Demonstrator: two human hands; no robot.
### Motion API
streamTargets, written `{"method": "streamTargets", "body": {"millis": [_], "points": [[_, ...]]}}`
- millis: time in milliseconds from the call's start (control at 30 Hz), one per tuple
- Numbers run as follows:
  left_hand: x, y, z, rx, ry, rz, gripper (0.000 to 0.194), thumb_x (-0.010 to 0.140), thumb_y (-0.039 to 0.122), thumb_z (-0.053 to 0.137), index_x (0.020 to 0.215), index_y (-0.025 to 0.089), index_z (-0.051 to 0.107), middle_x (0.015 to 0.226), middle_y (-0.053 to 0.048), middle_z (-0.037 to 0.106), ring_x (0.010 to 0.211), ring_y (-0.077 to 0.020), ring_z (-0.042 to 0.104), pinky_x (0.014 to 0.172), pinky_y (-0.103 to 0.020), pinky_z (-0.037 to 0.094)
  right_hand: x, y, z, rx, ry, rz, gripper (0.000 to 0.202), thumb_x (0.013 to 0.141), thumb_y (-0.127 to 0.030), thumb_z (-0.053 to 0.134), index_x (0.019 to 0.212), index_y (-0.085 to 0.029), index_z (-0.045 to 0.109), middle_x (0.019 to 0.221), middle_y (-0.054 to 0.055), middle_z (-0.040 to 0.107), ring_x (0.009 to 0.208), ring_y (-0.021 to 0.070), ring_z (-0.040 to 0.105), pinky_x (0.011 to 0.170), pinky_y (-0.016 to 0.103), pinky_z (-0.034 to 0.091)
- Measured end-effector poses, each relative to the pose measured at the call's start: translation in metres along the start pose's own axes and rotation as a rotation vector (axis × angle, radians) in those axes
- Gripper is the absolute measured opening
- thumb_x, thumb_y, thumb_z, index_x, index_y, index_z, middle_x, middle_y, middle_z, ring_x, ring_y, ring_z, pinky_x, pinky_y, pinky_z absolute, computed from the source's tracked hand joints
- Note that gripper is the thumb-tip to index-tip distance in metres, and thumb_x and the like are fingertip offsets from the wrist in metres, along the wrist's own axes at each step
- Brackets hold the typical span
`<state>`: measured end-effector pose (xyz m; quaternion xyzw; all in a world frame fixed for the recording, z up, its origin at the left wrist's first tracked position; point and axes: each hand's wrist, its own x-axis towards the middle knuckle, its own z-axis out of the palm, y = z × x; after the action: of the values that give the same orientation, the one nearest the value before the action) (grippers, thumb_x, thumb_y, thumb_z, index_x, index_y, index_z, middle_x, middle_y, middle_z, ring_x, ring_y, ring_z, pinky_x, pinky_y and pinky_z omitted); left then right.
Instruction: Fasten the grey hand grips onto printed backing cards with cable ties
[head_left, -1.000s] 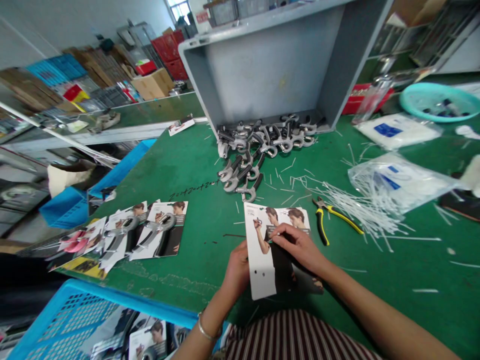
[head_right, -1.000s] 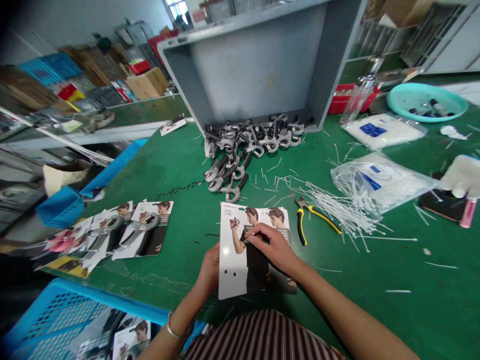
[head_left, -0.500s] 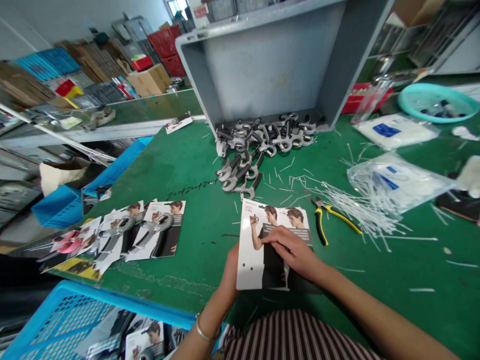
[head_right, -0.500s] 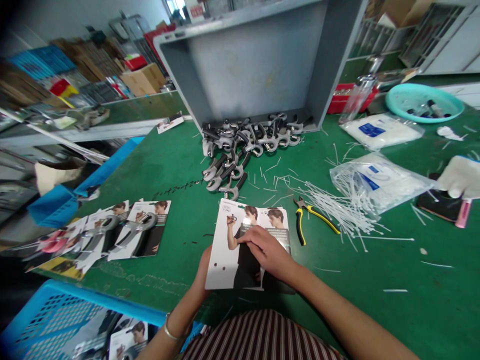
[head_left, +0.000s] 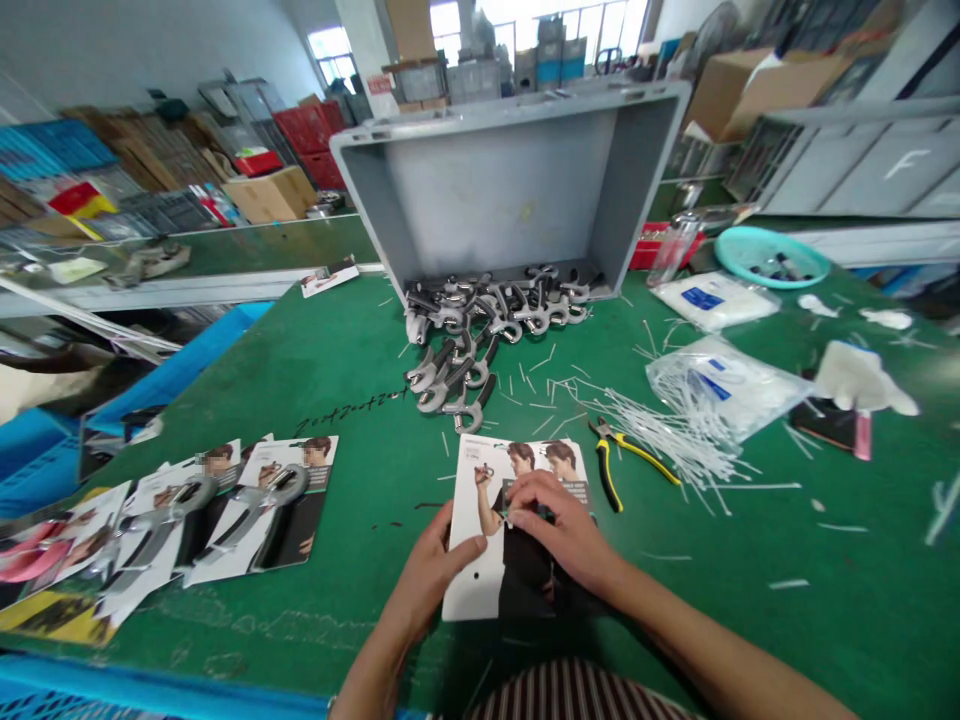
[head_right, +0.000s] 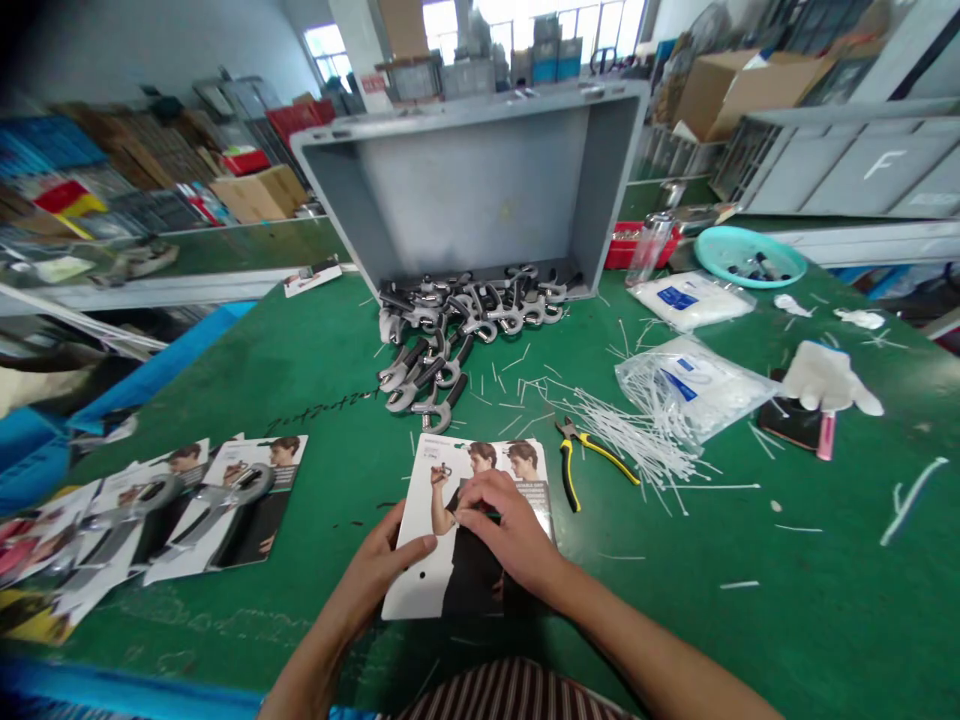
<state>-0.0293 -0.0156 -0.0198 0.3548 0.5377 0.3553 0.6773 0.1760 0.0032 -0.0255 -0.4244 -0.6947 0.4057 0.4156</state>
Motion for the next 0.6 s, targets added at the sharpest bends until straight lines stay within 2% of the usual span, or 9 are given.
{"method": "streamTargets", "body": {"millis": [100, 167, 233, 333, 433, 500, 600], "points": [[0.002, -0.001, 0.002, -0.109, -0.001, -0.051, 0.071, 0.066, 0.033, 0.080, 0.130, 0.017, 0.055, 0.104, -0.009, 0.074, 0.077, -0.0220, 0.069, 0.066, -0.027, 0.051, 0.005, 0.009, -0.032, -0.056, 0.034, 0.033, 0.013, 0.097, -0.030, 0.051, 0.094, -0.024, 0.062, 0.099, 0.004, 0.064, 0.095, 0.0189, 0.060, 0.089, 0.034, 0.046], [0.004, -0.001, 0.001, -0.135, 0.044, -0.029, 0.070, 0.063, 0.032, 0.082, 0.127, 0.017, 0.058, 0.110, -0.010, 0.073, 0.081, -0.0228, 0.069, 0.068, -0.028, 0.052, 0.015, 0.028, -0.063, -0.295, 0.077, 0.098, 0.016, 0.098, -0.031, 0.048, 0.100, -0.023, 0.062, 0.100, 0.004, 0.065, 0.093, 0.0191, 0.061, 0.086, 0.033, 0.047], [0.009, -0.001, 0.000, -0.112, 0.048, -0.017, 0.069, 0.063, 0.033, 0.083, 0.126, 0.018, 0.059, 0.113, -0.011, 0.072, 0.083, -0.0230, 0.070, 0.069, -0.028, 0.053, 0.033, 0.053, -0.094, -0.609, 0.107, 0.211, 0.015, 0.096, -0.027, 0.049, 0.096, -0.021, 0.063, 0.097, 0.005, 0.065, 0.092, 0.0199, 0.061, 0.085, 0.033, 0.046], [0.020, 0.000, 0.002, -0.010, -0.009, 0.002, 0.063, 0.066, 0.036, 0.081, 0.123, 0.017, 0.061, 0.103, -0.010, 0.074, 0.077, -0.0213, 0.069, 0.063, -0.026, 0.051, 0.065, 0.086, -0.128, -0.765, 0.117, 0.319, 0.007, 0.089, -0.022, 0.058, 0.085, -0.018, 0.064, 0.095, 0.010, 0.064, 0.091, 0.0241, 0.062, 0.080, 0.034, 0.046], [0.024, 0.003, 0.006, 0.030, -0.044, 0.036, 0.056, 0.069, 0.037, 0.079, 0.119, 0.016, 0.063, 0.096, -0.009, 0.075, 0.073, -0.0200, 0.068, 0.062, -0.025, 0.051, 0.093, 0.102, -0.140, -0.775, 0.084, 0.360, 0.011, 0.081, -0.018, 0.067, 0.072, -0.018, 0.061, 0.088, 0.010, 0.066, 0.084, 0.0229, 0.064, 0.071, 0.029, 0.045], [0.020, 0.005, 0.006, -0.036, -0.041, 0.047, 0.058, 0.068, 0.035, 0.080, 0.120, 0.017, 0.062, 0.102, -0.010, 0.074, 0.080, -0.0218, 0.069, 0.067, -0.028, 0.053, 0.105, 0.105, -0.142, -0.747, 0.055, 0.352, 0.014, 0.078, -0.017, 0.069, 0.068, -0.019, 0.059, 0.083, 0.008, 0.067, 0.079, 0.0200, 0.064, 0.067, 0.026, 0.044], [0.008, 0.004, 0.002, -0.177, 0.009, 0.041, 0.064, 0.063, 0.029, 0.084, 0.123, 0.017, 0.062, 0.115, -0.012, 0.070, 0.094, -0.0252, 0.069, 0.080, -0.031, 0.054, 0.114, 0.103, -0.147, -0.662, 0.051, 0.324, 0.010, 0.083, -0.020, 0.062, 0.074, -0.019, 0.059, 0.074, 0.004, 0.067, 0.066, 0.0160, 0.062, 0.061, 0.024, 0.043]]}}
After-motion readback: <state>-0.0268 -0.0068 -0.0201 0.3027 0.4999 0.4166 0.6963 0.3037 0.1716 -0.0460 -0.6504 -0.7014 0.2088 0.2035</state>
